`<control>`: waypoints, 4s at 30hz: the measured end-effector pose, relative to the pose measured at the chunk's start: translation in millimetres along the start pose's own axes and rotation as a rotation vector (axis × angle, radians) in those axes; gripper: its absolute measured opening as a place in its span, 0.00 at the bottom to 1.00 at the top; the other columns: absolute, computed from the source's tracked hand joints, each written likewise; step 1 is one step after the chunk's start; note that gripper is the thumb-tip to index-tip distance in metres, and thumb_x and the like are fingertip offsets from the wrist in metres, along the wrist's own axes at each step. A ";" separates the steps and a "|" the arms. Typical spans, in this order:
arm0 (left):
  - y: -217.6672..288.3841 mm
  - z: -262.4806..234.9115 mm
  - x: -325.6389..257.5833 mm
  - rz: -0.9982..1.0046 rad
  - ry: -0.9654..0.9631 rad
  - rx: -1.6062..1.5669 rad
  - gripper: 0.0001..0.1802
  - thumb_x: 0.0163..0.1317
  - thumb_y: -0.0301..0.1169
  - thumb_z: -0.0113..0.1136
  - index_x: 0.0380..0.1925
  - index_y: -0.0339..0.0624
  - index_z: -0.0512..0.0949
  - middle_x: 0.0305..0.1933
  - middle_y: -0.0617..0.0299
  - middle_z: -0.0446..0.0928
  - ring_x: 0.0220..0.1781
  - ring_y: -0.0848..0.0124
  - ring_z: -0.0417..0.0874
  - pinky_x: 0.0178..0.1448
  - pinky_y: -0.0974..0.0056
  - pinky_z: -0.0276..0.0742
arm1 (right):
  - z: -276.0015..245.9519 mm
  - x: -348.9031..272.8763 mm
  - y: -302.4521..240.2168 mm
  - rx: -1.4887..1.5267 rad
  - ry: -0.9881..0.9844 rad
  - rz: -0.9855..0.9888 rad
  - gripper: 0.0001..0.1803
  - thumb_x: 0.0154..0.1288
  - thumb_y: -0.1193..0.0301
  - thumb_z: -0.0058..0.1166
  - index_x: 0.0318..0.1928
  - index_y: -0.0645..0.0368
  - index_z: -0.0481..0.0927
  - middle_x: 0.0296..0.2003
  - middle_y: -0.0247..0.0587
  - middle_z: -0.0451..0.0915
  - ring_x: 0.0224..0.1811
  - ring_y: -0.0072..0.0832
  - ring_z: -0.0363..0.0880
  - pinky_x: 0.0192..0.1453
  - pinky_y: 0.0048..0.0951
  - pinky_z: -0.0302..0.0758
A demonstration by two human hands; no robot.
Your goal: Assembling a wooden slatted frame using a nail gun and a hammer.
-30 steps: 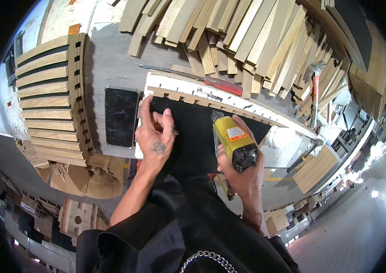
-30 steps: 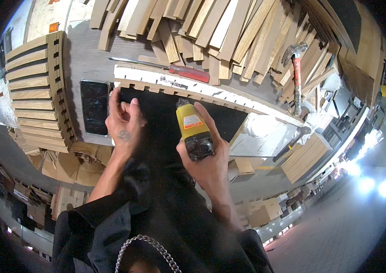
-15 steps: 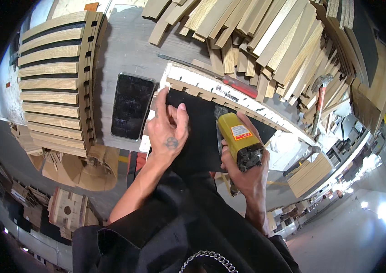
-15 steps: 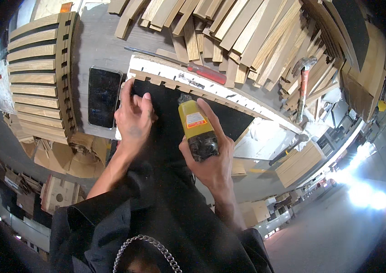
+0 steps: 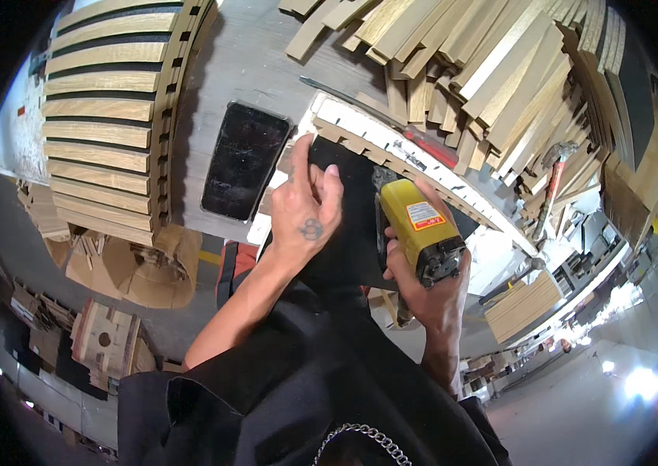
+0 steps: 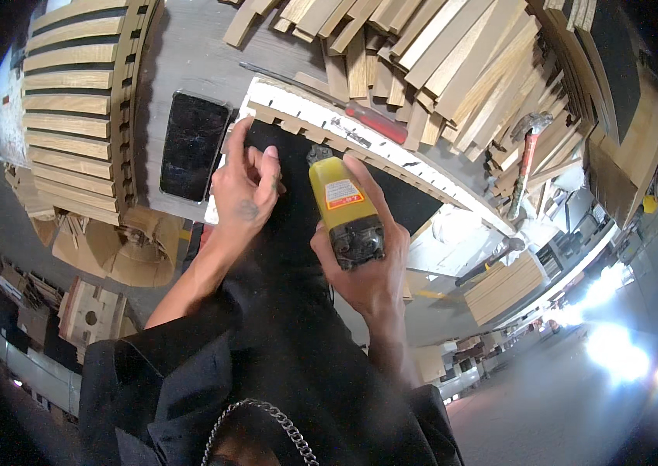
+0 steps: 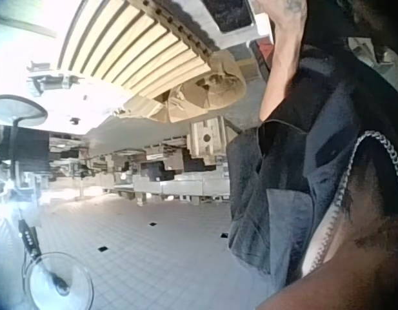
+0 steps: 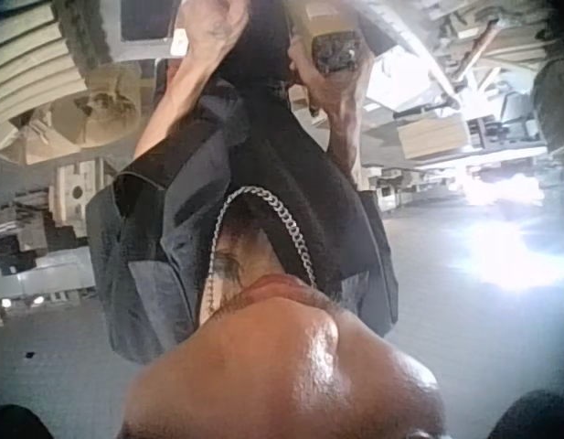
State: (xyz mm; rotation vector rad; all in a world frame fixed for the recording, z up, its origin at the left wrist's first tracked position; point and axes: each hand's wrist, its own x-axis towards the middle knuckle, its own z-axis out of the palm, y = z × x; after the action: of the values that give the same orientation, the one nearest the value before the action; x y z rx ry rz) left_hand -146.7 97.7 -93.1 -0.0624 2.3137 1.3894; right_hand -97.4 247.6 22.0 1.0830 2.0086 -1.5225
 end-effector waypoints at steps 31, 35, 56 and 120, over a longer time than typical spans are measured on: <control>-5.1 -9.7 -1.5 -0.017 -0.070 -0.059 0.32 0.65 0.27 0.55 0.68 0.31 0.59 0.19 0.45 0.77 0.23 0.42 0.82 0.27 0.45 0.77 | 29.7 13.0 -30.3 -0.173 -0.042 -0.020 0.39 0.53 0.79 0.62 0.69 0.58 0.70 0.52 0.54 0.83 0.51 0.37 0.86 0.56 0.33 0.80; -10.7 -8.3 -1.5 0.017 -0.075 -0.036 0.30 0.66 0.27 0.53 0.66 0.29 0.60 0.18 0.41 0.76 0.23 0.42 0.82 0.27 0.44 0.77 | 29.2 20.9 -37.7 -0.213 -0.072 -0.007 0.39 0.52 0.76 0.64 0.68 0.57 0.71 0.55 0.52 0.82 0.56 0.40 0.85 0.60 0.34 0.78; -55.3 -81.4 -126.9 -0.138 0.368 0.011 0.33 0.66 0.28 0.63 0.70 0.41 0.65 0.35 0.58 0.77 0.32 0.69 0.79 0.41 0.65 0.78 | 7.5 -19.1 -34.8 -0.044 -0.202 -0.064 0.38 0.59 0.82 0.58 0.72 0.60 0.66 0.39 0.44 0.82 0.27 0.22 0.79 0.30 0.24 0.80; -134.9 1.9 -192.4 -0.145 0.366 -0.789 0.38 0.64 0.22 0.66 0.73 0.50 0.63 0.38 0.58 0.81 0.38 0.77 0.83 0.40 0.69 0.79 | 73.0 -117.3 51.5 -0.478 -0.466 -0.260 0.38 0.61 0.79 0.61 0.72 0.62 0.64 0.48 0.45 0.82 0.39 0.24 0.83 0.37 0.25 0.84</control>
State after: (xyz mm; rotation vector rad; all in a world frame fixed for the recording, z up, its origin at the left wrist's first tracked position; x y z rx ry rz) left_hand 62.4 -2.5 -130.9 -0.7542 1.8035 2.2595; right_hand 5.3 145.1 48.3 0.2585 2.0613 -1.1671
